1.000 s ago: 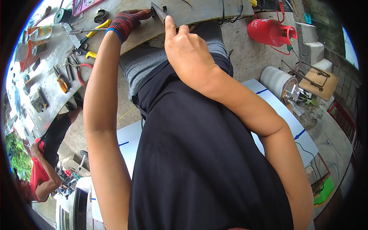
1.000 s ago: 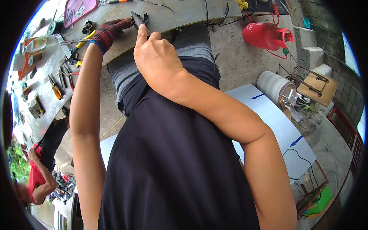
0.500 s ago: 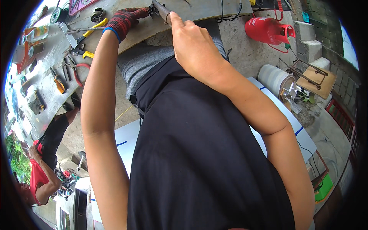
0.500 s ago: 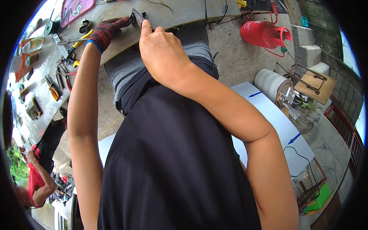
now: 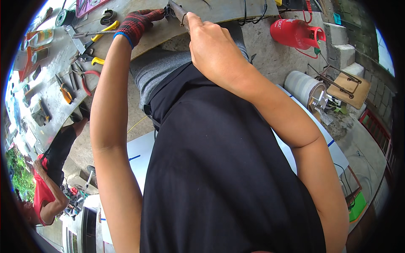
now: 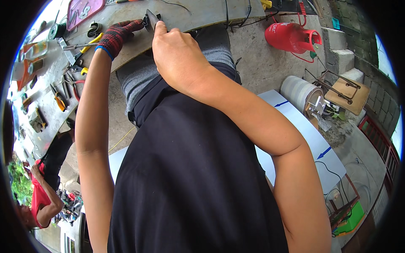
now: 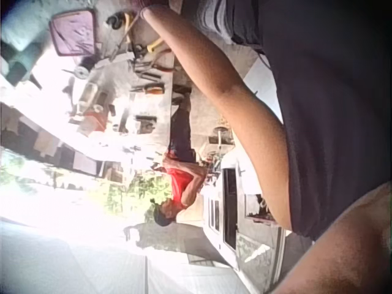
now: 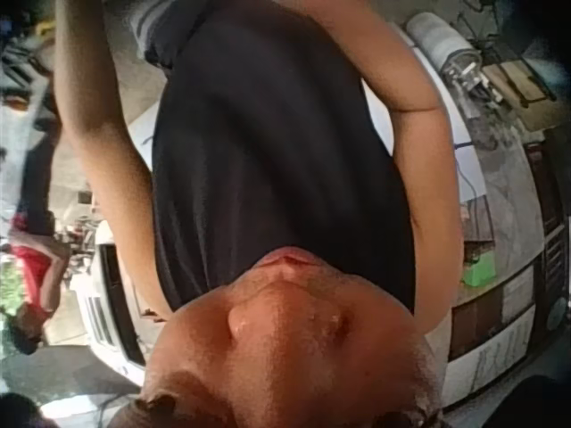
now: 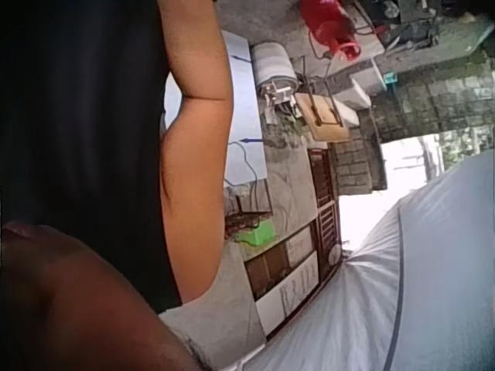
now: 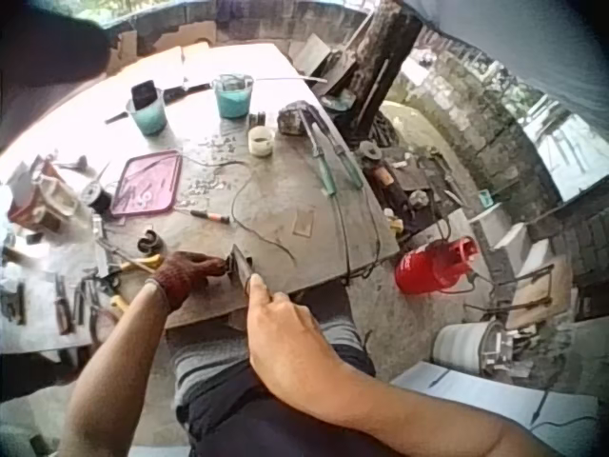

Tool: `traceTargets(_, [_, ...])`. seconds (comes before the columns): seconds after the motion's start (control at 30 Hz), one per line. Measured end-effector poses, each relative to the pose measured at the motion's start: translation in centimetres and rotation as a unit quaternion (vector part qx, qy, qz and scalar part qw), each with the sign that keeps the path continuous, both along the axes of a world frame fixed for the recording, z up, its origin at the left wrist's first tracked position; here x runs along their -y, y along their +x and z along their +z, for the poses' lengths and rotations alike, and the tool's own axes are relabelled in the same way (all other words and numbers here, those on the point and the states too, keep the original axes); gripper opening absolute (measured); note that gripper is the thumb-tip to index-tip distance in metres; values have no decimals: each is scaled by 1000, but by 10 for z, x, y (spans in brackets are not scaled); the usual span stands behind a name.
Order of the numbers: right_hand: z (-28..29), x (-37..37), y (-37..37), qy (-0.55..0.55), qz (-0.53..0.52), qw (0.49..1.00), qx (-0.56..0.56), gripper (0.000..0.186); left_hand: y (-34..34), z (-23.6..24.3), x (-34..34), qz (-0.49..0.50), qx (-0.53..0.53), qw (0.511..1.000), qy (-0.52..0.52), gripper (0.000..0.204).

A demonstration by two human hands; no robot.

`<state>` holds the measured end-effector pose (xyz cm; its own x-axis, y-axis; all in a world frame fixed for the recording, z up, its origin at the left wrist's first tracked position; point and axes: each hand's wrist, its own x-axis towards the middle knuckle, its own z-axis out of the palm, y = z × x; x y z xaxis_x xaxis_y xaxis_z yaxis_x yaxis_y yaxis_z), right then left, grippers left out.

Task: The person welds a metal hook-shaped piece on a workbench using a welding torch and a grounding clamp. They repeatedly position the metal piece, attach the clamp, and apply the welding torch to specific points on the metal. The person also uses a hammer to tap the metal piece during the process.

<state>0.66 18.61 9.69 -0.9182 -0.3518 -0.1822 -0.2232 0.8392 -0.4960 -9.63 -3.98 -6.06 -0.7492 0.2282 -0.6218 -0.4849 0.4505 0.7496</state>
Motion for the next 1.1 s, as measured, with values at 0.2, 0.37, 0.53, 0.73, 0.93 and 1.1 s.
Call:
traceTargets(0.2, [5,4,-4,-4,-1,1000,1,55,-2,-5,1,-4,4,1000,-22,49])
traceTargets(0.37, [6,6,-3,23,13,1000,-12,54,-2,-4,-1,2,2,1000,-20,48])
traceTargets(0.53, [2,8,-1,34,21,999,-30,54,-3,-4,-2,-2,2,999,-48,48])
traceTargets(0.73, [7,6,-6,7,13,1000,1,52,-2,-7,0,-1,0,999,-37,48])
traceTargets(0.93, [8,5,-8,44,44,998,-10,53,-1,-5,-1,-5,-5,999,-39,47])
traceTargets(1.1, [8,5,-3,67,49,996,-10,58,-3,-4,-4,-10,-6,999,-34,47])
